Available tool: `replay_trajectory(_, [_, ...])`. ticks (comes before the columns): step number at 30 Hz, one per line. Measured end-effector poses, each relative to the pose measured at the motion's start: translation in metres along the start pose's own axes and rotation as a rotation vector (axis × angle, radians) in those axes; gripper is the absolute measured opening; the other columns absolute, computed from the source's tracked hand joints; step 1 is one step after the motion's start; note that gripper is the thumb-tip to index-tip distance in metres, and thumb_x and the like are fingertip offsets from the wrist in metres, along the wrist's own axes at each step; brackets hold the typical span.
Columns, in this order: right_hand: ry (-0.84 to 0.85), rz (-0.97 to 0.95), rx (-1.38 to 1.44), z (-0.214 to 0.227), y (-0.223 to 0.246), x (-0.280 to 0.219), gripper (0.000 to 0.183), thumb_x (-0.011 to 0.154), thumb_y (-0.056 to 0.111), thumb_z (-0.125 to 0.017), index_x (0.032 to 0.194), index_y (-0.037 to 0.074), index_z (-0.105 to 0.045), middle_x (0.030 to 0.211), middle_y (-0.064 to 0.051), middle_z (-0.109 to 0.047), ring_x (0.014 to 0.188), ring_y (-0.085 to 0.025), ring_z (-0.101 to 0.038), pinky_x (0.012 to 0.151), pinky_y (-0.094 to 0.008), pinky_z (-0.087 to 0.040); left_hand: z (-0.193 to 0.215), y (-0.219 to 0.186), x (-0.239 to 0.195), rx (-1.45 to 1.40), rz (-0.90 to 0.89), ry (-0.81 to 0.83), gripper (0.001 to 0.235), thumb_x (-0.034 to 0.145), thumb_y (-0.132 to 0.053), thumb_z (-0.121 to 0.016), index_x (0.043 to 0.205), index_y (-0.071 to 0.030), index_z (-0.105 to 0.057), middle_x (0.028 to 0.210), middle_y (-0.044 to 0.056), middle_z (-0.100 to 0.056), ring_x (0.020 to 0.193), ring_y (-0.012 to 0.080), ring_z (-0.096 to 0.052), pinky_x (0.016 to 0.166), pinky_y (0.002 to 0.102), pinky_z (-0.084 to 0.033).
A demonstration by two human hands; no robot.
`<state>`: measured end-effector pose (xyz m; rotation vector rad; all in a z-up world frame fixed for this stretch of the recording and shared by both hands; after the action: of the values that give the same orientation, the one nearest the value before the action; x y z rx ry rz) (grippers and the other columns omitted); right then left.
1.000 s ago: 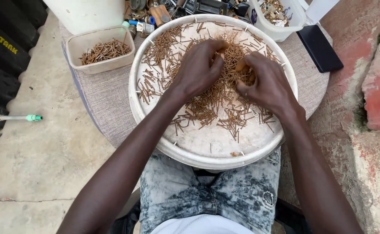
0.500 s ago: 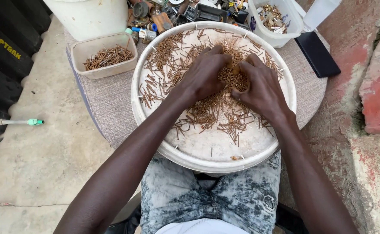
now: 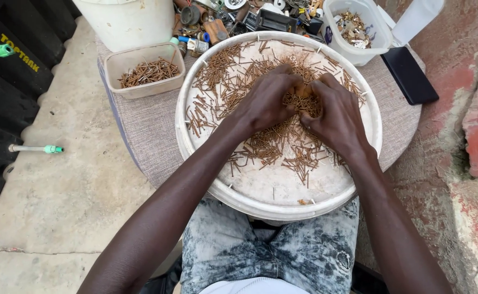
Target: The person is sorting through a large pile of small metal pins on a white lid, picking up handfuls to inspect them and placing selected ones into a separate plastic container.
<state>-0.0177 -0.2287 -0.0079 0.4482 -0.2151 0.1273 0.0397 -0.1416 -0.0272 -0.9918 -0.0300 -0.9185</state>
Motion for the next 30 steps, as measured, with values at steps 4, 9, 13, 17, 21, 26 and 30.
replay_trajectory(4, [-0.086, -0.009, 0.092, 0.001, -0.024, 0.005, 0.020, 0.086, -0.007, -0.077, 0.103, 0.000, -0.070, 0.101, -0.014, -0.059, 0.082, -0.027, -0.059, 0.071, -0.042, -0.049, -0.006, 0.003, 0.003, -0.079, -0.014, -0.009, 0.021, 0.074, 0.007, -0.077, 0.086, -0.009, -0.071, 0.090, 0.006, -0.060, 0.083, 0.0228, -0.065, 0.086, 0.049, -0.056])
replay_trajectory(9, [0.107, -0.051, 0.102, 0.018, 0.016, 0.003, 0.033, 0.084, -0.004, -0.077, 0.116, -0.004, -0.070, 0.105, -0.017, -0.061, 0.082, -0.030, -0.061, 0.072, -0.047, -0.051, 0.006, -0.003, 0.001, -0.103, 0.037, -0.020, 0.022, 0.075, 0.010, -0.075, 0.090, -0.006, -0.071, 0.089, 0.008, -0.063, 0.080, 0.0215, -0.069, 0.079, 0.044, -0.059])
replay_trajectory(13, [0.218, -0.102, 0.060, 0.013, 0.030, 0.002, 0.058, 0.081, 0.004, -0.083, 0.132, -0.013, -0.061, 0.112, -0.026, -0.059, 0.092, -0.039, -0.060, 0.084, -0.057, -0.048, 0.010, 0.007, -0.007, -0.214, 0.107, -0.028, 0.033, 0.077, 0.015, -0.062, 0.103, -0.005, -0.065, 0.096, 0.011, -0.061, 0.081, 0.0268, -0.070, 0.077, 0.047, -0.060])
replay_trajectory(17, [0.181, -0.095, -0.018, -0.003, 0.023, 0.006, 0.053, 0.082, 0.012, -0.085, 0.127, -0.008, -0.066, 0.104, -0.018, -0.055, 0.088, -0.032, -0.053, 0.079, -0.050, -0.047, 0.005, 0.019, -0.011, -0.278, 0.164, -0.032, 0.037, 0.079, 0.013, -0.055, 0.110, -0.007, -0.058, 0.097, 0.010, -0.058, 0.080, 0.0236, -0.065, 0.076, 0.046, -0.059])
replay_trajectory(21, [0.134, -0.057, 0.003, -0.004, 0.020, 0.011, 0.043, 0.082, 0.008, -0.083, 0.122, -0.002, -0.070, 0.103, -0.015, -0.056, 0.088, -0.031, -0.056, 0.086, -0.054, -0.048, 0.024, 0.008, -0.014, -0.320, 0.136, -0.141, 0.037, 0.081, 0.011, -0.046, 0.113, -0.005, -0.055, 0.100, 0.013, -0.058, 0.082, 0.0234, -0.065, 0.078, 0.046, -0.059])
replay_trajectory(26, [0.091, -0.049, 0.039, -0.001, 0.012, 0.012, 0.038, 0.081, 0.001, -0.081, 0.118, 0.000, -0.072, 0.102, -0.015, -0.058, 0.089, -0.034, -0.059, 0.090, -0.058, -0.047, 0.035, 0.004, -0.025, -0.356, 0.124, -0.237, 0.036, 0.084, 0.007, -0.044, 0.116, -0.003, -0.057, 0.102, 0.016, -0.058, 0.086, 0.0247, -0.069, 0.081, 0.048, -0.062])
replay_trajectory(30, [0.098, -0.044, 0.160, 0.004, 0.001, 0.010, 0.036, 0.080, -0.004, -0.080, 0.116, -0.001, -0.072, 0.100, -0.016, -0.060, 0.087, -0.036, -0.060, 0.089, -0.060, -0.048, 0.033, -0.001, -0.034, -0.444, 0.180, -0.313, 0.036, 0.086, 0.003, -0.043, 0.117, -0.001, -0.060, 0.105, 0.018, -0.058, 0.092, 0.0262, -0.069, 0.085, 0.049, -0.062])
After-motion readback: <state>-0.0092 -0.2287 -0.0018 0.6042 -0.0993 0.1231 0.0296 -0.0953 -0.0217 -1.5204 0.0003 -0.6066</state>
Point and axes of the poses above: each hand's wrist, its own x-axis towards the middle knuckle, its own z-axis out of the back of the hand, y = z × x, the point moved 10 cm from there along x, towards the middle knuckle
